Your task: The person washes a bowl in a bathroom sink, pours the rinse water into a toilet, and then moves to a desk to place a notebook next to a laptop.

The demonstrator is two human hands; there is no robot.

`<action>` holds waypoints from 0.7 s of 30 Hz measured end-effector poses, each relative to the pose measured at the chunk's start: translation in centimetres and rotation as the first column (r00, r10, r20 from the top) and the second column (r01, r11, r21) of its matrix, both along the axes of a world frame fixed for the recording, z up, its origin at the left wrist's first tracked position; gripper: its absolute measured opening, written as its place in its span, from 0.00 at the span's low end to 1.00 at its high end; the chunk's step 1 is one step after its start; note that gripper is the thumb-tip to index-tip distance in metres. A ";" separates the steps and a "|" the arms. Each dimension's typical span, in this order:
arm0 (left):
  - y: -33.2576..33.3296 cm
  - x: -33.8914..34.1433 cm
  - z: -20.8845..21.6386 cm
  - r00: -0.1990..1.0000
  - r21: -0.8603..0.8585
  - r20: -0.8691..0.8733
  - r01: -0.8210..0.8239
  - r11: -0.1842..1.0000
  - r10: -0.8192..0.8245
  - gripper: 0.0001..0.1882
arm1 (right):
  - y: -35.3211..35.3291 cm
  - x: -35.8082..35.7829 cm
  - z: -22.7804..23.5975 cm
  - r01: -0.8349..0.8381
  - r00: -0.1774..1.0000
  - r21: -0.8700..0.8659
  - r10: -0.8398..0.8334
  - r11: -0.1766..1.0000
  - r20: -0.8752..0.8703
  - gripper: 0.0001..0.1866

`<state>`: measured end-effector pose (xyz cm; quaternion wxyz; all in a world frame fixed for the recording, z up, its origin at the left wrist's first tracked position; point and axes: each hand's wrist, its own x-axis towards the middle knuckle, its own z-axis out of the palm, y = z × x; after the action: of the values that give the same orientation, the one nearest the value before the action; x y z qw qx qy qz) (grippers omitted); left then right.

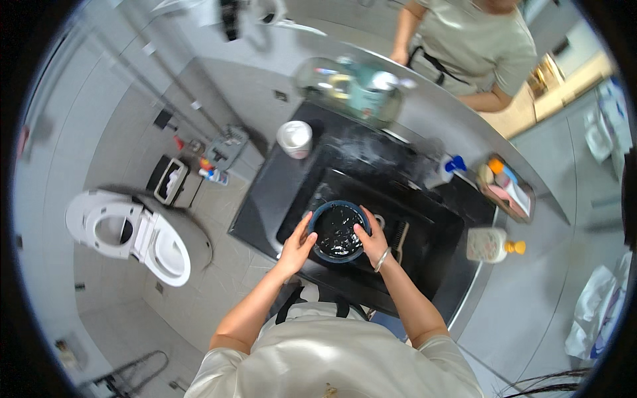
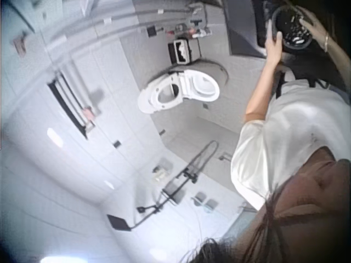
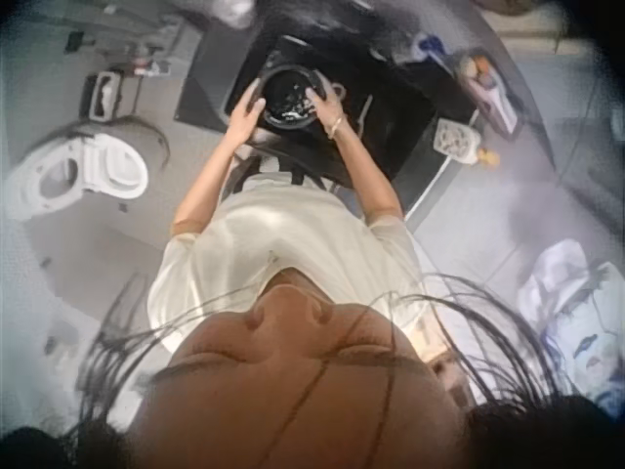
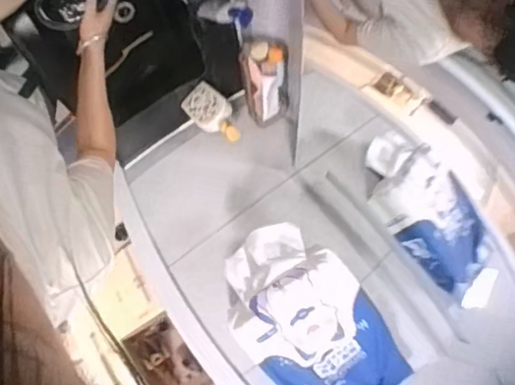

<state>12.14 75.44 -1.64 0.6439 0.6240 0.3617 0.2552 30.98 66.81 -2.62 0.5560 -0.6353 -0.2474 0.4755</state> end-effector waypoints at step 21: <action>5.8 -56.0 -6.8 0.337 -0.287 -0.134 -0.913 0.289 0.932 0.27 | 26.0 -59.3 -10.9 -0.739 0.664 -0.008 0.727 0.674 -0.176 0.24</action>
<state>-43.82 81.22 -8.43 0.4790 0.1833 0.6703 0.5363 -28.31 92.85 -13.55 0.3102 -0.4636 -0.4181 0.7170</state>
